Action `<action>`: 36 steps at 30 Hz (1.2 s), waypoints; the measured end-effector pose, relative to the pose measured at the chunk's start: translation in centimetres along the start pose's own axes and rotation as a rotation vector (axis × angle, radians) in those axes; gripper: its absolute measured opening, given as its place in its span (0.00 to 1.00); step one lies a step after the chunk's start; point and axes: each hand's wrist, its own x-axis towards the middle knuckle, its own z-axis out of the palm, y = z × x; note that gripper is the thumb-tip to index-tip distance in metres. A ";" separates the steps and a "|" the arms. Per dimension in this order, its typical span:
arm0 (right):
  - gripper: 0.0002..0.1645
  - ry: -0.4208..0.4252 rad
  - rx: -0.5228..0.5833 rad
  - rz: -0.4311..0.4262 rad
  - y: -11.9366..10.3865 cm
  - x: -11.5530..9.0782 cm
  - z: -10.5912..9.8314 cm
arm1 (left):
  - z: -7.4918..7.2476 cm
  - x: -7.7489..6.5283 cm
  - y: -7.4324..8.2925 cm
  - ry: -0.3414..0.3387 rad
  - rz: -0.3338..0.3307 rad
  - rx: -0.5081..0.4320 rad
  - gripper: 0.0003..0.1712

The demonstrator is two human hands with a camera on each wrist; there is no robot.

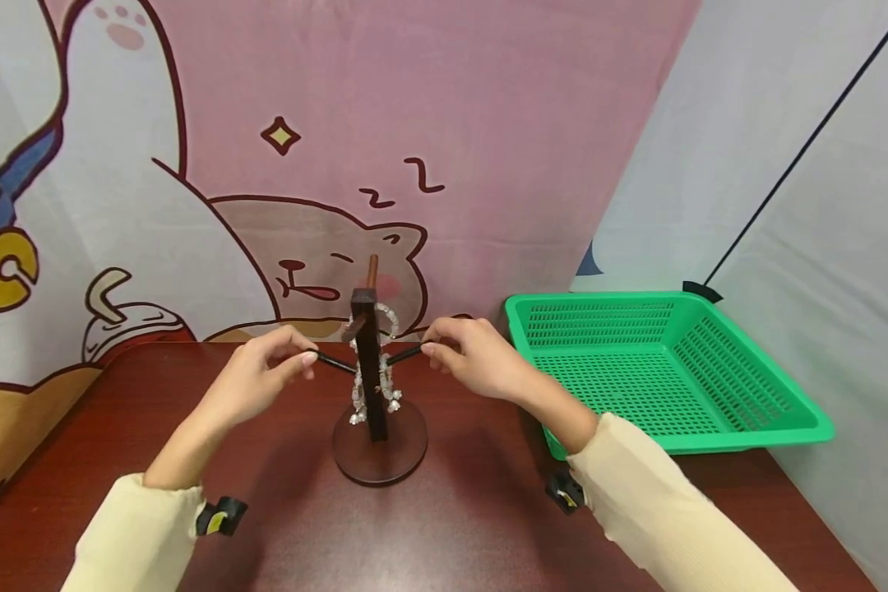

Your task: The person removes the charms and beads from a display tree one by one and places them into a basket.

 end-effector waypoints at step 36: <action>0.04 0.059 0.120 0.026 -1.1 -2.2 1.3 | 0.6 2.8 -0.9 -0.105 -0.089 -0.047 0.05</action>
